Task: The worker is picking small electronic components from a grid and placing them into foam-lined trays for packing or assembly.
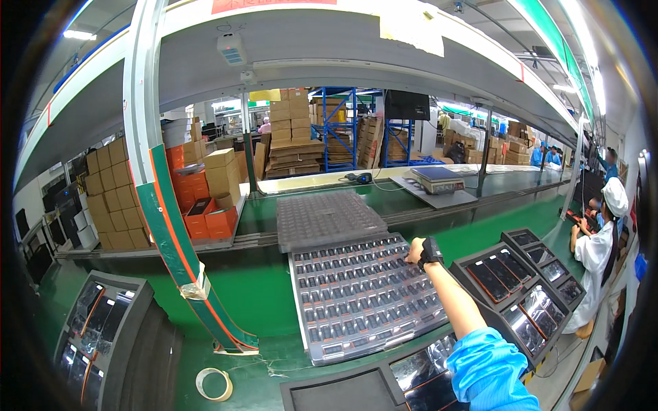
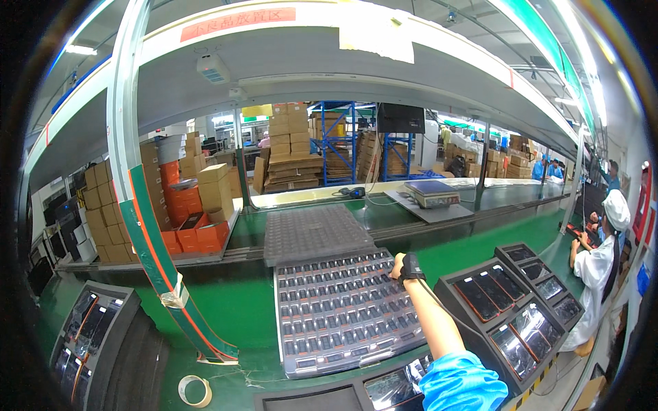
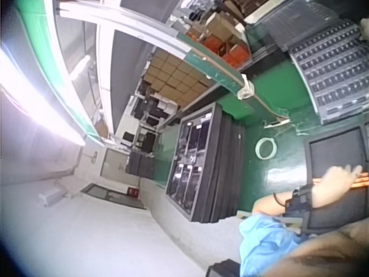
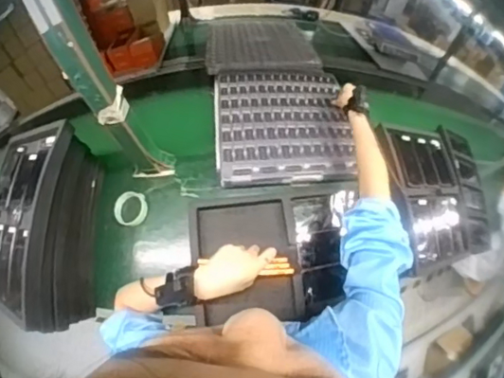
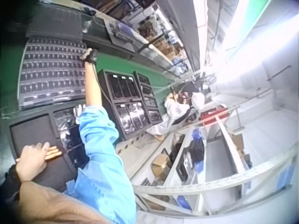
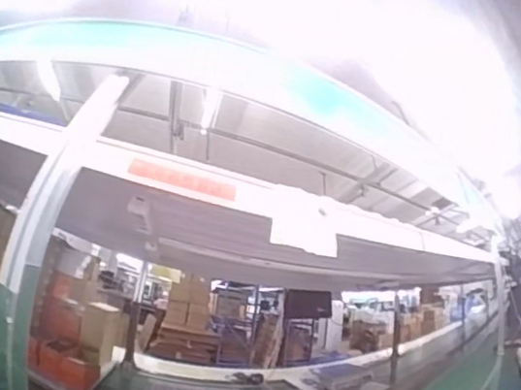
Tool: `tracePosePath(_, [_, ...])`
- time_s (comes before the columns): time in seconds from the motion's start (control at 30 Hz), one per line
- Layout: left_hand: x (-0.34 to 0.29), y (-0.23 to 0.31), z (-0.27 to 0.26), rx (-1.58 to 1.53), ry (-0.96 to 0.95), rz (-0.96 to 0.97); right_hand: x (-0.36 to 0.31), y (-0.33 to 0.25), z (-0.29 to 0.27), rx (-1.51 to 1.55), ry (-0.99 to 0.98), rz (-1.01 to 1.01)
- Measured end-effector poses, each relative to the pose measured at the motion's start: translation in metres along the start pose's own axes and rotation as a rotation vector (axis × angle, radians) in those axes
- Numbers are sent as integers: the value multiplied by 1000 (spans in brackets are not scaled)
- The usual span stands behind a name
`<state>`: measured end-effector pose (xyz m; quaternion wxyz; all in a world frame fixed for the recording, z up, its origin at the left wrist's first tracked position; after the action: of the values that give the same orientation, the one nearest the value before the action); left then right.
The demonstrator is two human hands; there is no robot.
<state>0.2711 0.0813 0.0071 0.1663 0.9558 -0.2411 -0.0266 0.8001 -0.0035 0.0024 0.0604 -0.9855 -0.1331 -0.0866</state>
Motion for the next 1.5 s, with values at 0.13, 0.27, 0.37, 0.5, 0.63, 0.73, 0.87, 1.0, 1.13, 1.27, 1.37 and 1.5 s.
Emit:
tracePosePath(0.13, [0, 0, 0, -8, 2, 10, 4, 8, 2, -38, 55, 56])
tracePosePath(0.27, [-2, -2, 6, 17, 2, 36, 6, 18, 3, -19, 57, 105])
tracePosePath(0.37, [-3, -3, 7, 14, 9, 31, -2, 9, -5, -19, 65, 108])
tracePosePath(0.5, [-1, -3, 6, 1, -7, 30, 1, 15, -8, 83, 58, 141])
tracePosePath(0.63, [-1, -3, 8, 8, -5, 46, 22, 24, 23, 233, -54, 135])
tracePosePath(0.73, [-1, -3, 6, 20, -21, 35, 17, 4, 29, 181, -135, 61])
tracePosePath(0.87, [-2, -4, 6, 33, 9, 30, 3, -10, 16, 92, -85, 83])
tracePosePath(1.0, [-2, -2, 7, 45, 2, 37, -4, -11, 5, 83, -53, 66])
tracePosePath(1.13, [1, 0, 7, 44, -16, 47, -13, -1, -7, 355, 153, -23])
tracePosePath(1.27, [-1, -2, 5, 11, -61, 6, -111, -88, -26, 1183, -222, -490])
tracePosePath(1.37, [-1, -6, 8, 7, -124, -35, -235, -131, -54, 1265, -520, -558])
tracePosePath(1.5, [7, -5, -13, -41, -140, -76, -349, -144, -64, 1501, -836, -603])
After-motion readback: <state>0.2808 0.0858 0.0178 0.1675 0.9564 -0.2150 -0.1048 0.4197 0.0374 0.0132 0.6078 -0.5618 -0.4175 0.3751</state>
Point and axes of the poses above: each hand's wrist, its own x-axis towards the middle knuckle, its own z-axis out of the palm, y = z × x, the point moved 9 cm from there along x, towards the middle knuckle, and after that the axes turned 3 degrees about -y, right-handed, at the moved point
